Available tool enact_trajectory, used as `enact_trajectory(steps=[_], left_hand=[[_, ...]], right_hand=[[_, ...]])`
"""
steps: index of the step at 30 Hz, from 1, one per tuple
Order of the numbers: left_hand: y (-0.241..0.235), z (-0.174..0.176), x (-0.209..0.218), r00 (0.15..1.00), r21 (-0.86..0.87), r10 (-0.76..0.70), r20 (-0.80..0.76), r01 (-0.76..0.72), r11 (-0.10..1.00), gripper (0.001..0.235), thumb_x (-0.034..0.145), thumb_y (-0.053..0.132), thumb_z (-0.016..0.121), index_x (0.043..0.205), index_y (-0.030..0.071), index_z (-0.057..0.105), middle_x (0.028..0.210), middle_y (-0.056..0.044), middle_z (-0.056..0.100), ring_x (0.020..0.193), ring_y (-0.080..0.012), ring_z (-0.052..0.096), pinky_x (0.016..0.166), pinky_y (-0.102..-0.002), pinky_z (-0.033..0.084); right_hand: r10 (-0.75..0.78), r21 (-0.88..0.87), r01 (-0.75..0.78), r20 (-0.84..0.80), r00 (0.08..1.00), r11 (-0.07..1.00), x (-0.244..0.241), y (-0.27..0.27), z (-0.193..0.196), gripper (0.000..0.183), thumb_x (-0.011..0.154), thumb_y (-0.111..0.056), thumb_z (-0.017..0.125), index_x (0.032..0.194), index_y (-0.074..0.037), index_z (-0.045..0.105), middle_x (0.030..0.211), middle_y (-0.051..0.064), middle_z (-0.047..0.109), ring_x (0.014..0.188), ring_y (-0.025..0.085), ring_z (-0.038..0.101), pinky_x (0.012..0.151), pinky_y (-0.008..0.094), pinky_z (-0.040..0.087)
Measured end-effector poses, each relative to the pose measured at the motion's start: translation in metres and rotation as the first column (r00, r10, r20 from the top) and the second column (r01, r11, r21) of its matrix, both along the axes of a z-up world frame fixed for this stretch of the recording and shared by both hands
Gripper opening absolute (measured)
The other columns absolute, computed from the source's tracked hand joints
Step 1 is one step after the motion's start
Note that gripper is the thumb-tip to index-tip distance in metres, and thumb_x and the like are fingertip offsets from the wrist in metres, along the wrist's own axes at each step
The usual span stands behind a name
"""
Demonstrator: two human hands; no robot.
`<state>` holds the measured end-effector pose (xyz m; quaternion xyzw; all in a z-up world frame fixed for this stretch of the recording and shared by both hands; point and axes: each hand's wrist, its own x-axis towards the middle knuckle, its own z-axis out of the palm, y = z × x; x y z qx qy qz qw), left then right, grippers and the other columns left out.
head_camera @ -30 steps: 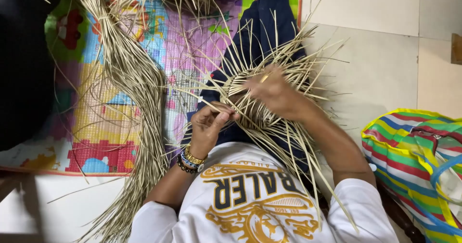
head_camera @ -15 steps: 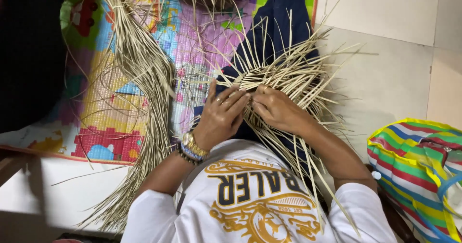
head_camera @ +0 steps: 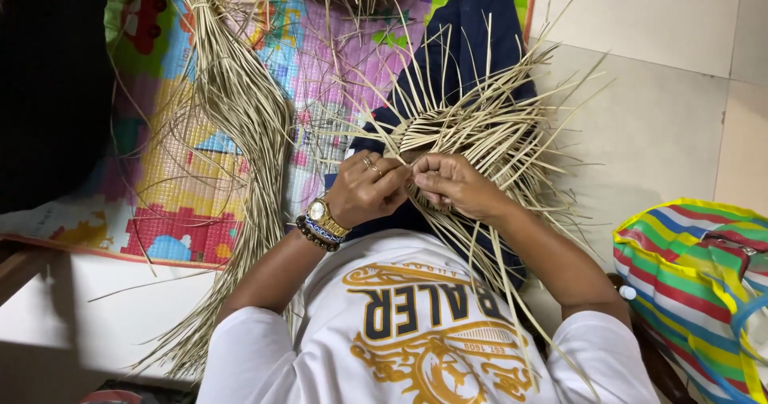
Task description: Weaving dried plant fibers to create the crown of a hat
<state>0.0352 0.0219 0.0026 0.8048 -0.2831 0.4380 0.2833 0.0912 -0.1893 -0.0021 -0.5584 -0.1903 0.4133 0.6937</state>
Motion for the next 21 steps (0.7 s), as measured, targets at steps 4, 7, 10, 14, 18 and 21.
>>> enact_trajectory(steps=[4,7,10,14,18,21], left_hand=[[0.01,-0.023,0.003,0.986,-0.079,0.106,-0.131,-0.117,0.99,0.004,0.078,0.012,0.074,0.081,0.013,0.07,0.069,-0.002,0.064,0.054,-0.02,0.062,0.055,-0.032,0.051],[0.028,-0.031,0.008,0.962,-0.129,0.183,-0.203,-0.211,0.969,0.006,0.077,0.007,0.072,0.081,0.012,0.07,0.065,-0.004,0.062,0.054,-0.026,0.061,0.056,-0.036,0.051],[0.057,-0.044,0.017,0.928,-0.132,0.282,-0.242,-0.32,0.938,0.008,0.078,0.004,0.072,0.082,0.011,0.07,0.059,-0.005,0.057,0.051,-0.0285,0.058,0.054,-0.037,0.05],[0.113,-0.066,0.016,0.861,-0.156,0.368,-0.351,-0.441,0.884,0.01,0.084,-0.004,0.069,0.083,0.006,0.07,0.062,-0.008,0.063,0.051,-0.0212,0.057,0.054,-0.031,0.047],[0.189,-0.102,0.007,0.76,-0.095,0.568,-0.315,-0.621,0.778,0.015,0.076,-0.001,0.072,0.084,0.011,0.071,0.067,-0.009,0.064,0.059,-0.0322,0.064,0.057,-0.042,0.051],[0.252,-0.102,-0.013,0.707,-0.047,0.666,-0.238,-0.693,0.72,0.015,0.08,-0.002,0.071,0.089,0.01,0.071,0.075,-0.011,0.067,0.07,-0.0344,0.067,0.063,-0.041,0.053]], right_hand=[[-0.051,-0.03,0.055,0.109,0.993,0.998,-0.01,0.003,0.012,0.014,0.102,-0.006,0.059,0.104,0.006,0.062,0.055,0.001,0.05,0.048,0.005,0.046,0.045,0.02,0.037],[-0.041,-0.055,0.05,0.154,0.987,0.997,-0.012,-0.007,0.014,0.012,0.103,-0.006,0.057,0.104,0.005,0.062,0.053,0.001,0.049,0.048,0.007,0.044,0.047,0.022,0.036],[0.013,-0.122,0.013,0.215,0.977,0.992,-0.016,-0.025,0.008,0.013,0.102,-0.006,0.056,0.103,0.005,0.062,0.052,0.002,0.051,0.048,0.008,0.044,0.049,0.024,0.037],[0.107,-0.239,-0.047,0.244,0.964,0.97,-0.024,-0.051,0.005,0.011,0.101,-0.004,0.057,0.101,0.004,0.065,0.051,0.002,0.052,0.047,0.011,0.045,0.049,0.024,0.039],[0.149,-0.299,-0.072,0.245,0.958,0.951,-0.033,-0.083,0.012,0.012,0.1,-0.005,0.058,0.1,0.002,0.067,0.051,0.002,0.052,0.048,0.012,0.046,0.05,0.026,0.039],[0.179,-0.395,-0.067,0.252,0.951,0.916,-0.033,-0.12,0.002,0.012,0.098,-0.007,0.059,0.098,-0.001,0.07,0.052,-0.001,0.05,0.05,0.009,0.044,0.05,0.025,0.039]])
